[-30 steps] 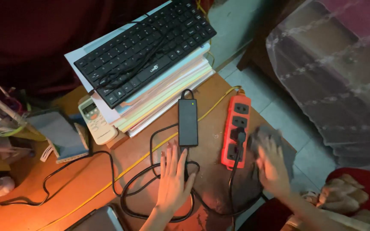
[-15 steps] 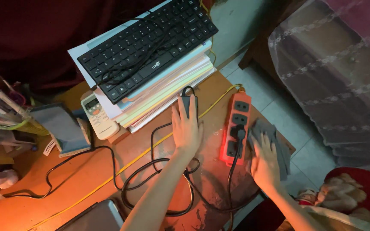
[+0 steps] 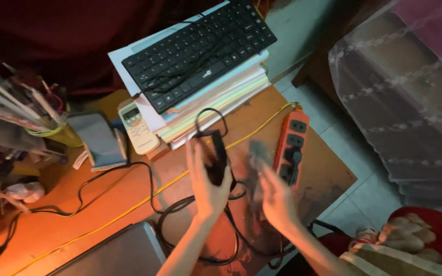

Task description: The person wipes a wooden desk surface with a gray cloth, moving a plastic bag and a pink backpack aside. They then wipe a closed laptop and a keyboard, handling each item individually.

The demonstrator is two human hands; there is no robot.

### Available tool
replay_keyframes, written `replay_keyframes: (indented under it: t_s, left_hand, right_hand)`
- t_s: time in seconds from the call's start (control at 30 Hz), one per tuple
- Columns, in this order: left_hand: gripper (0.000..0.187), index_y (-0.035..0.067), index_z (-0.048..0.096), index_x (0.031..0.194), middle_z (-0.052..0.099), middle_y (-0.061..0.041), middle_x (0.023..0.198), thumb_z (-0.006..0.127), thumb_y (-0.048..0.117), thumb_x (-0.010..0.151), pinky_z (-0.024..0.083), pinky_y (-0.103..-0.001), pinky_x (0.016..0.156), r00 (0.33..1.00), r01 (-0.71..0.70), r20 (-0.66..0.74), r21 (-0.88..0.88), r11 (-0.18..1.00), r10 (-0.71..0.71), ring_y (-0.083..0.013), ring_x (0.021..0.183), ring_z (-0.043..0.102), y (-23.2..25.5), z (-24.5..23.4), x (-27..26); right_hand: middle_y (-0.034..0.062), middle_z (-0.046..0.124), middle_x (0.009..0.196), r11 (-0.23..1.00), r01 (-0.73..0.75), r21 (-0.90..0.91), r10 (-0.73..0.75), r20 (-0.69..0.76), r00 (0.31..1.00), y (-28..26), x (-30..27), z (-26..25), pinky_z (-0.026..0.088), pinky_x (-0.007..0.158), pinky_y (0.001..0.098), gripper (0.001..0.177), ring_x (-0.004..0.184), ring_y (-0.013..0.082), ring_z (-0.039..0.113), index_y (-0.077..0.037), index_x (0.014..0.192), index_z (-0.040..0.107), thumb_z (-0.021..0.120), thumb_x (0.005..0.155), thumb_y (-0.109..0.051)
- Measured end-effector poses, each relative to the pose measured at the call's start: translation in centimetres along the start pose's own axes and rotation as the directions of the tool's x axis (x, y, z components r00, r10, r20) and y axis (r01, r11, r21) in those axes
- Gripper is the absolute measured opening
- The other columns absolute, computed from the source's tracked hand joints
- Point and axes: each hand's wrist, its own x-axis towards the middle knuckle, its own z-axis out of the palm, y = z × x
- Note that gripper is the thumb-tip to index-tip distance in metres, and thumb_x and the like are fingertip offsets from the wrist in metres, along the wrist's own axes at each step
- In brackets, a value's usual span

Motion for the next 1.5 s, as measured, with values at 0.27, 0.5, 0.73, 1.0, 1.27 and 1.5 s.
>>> replay_keyframes:
  t_s: [0.27, 0.5, 0.73, 1.0, 1.27, 1.5]
  left_hand:
    - [0.092, 0.021, 0.002, 0.156, -0.008, -0.014, 0.163, 0.067, 0.011, 0.091, 0.032, -0.050, 0.116, 0.969, 0.061, -0.240, 0.009, 0.998, -0.057, -0.0405, 0.153, 0.004, 2.6, -4.8, -3.0]
    - [0.088, 0.015, -0.003, 0.154, 0.000, -0.015, 0.163, 0.060, 0.006, 0.092, 0.047, -0.037, 0.096, 0.897, 0.251, -0.334, -0.155, 0.956, -0.290, -0.0352, 0.144, 0.033, 0.8, -5.6, -2.4]
    - [0.088, 0.016, 0.001, 0.154, -0.011, -0.013, 0.162, 0.062, 0.008, 0.091, 0.043, -0.037, 0.101, 0.880, 0.301, -0.342, -0.133, 0.944, -0.329, -0.0347, 0.143, 0.036, -0.1, -5.8, -2.4]
    - [0.085, 0.013, 0.004, 0.153, -0.013, -0.012, 0.161, 0.062, 0.011, 0.090, 0.021, -0.051, 0.118, 0.914, 0.273, -0.285, -0.099, 0.957, -0.290, -0.0366, 0.151, -0.002, 1.5, -5.5, -2.0]
    - [0.088, 0.014, 0.007, 0.153, -0.009, -0.015, 0.162, 0.066, 0.012, 0.088, 0.016, -0.054, 0.118, 0.938, 0.213, -0.269, -0.045, 0.976, -0.217, -0.0377, 0.151, -0.001, -0.4, -4.3, -1.2]
    - [0.085, 0.002, 0.017, 0.149, 0.015, -0.021, 0.158, 0.070, 0.004, 0.083, 0.020, -0.046, 0.119, 0.979, 0.175, -0.104, -0.031, 0.984, -0.178, -0.0346, 0.148, 0.015, -1.2, -1.2, -0.8]
  right_hand:
    - [0.0044, 0.007, 0.161, 0.907, -0.378, 0.189, 0.156, 0.682, 0.715, -1.1, 2.7, 5.7, 0.001, 0.118, 0.0494, 0.058, 0.149, 0.0232, -0.007, -0.024, 0.149, 0.030, 0.045, 0.093, -0.018]
    - [0.0207, 0.029, 0.153, 0.918, -0.031, -0.396, 0.023, -0.024, 0.999, 3.8, 7.6, 6.8, 0.011, 0.116, 0.0573, 0.071, 0.143, 0.0431, 0.018, -0.016, 0.144, 0.041, 0.035, 0.082, 0.016]
    - [0.0195, 0.037, 0.149, 0.832, 0.518, -0.197, -0.337, 0.562, 0.755, 0.0, 5.3, 9.2, 0.014, 0.114, 0.0564, 0.085, 0.142, 0.0409, 0.026, -0.021, 0.136, 0.051, 0.053, 0.058, 0.013]
    - [0.0231, 0.031, 0.151, 0.809, -0.131, -0.572, 0.115, -0.065, 0.991, 4.6, 12.7, 8.2, 0.020, 0.107, 0.0662, 0.078, 0.139, 0.0500, 0.020, -0.012, 0.146, 0.037, 0.050, 0.071, 0.006]
    - [0.0276, 0.029, 0.145, 0.639, 0.427, -0.640, -0.211, 0.388, 0.897, 5.7, 13.8, 10.2, 0.023, 0.111, 0.0483, 0.073, 0.133, 0.0453, 0.030, -0.010, 0.145, 0.034, 0.046, 0.074, 0.006]
    - [0.0008, 0.066, 0.109, 0.860, -0.507, -0.046, 0.501, -0.106, 0.859, 4.4, 24.4, -1.0, 0.047, 0.055, 0.0331, 0.060, 0.078, 0.0202, 0.062, -0.028, 0.141, 0.051, 0.040, 0.085, -0.010]
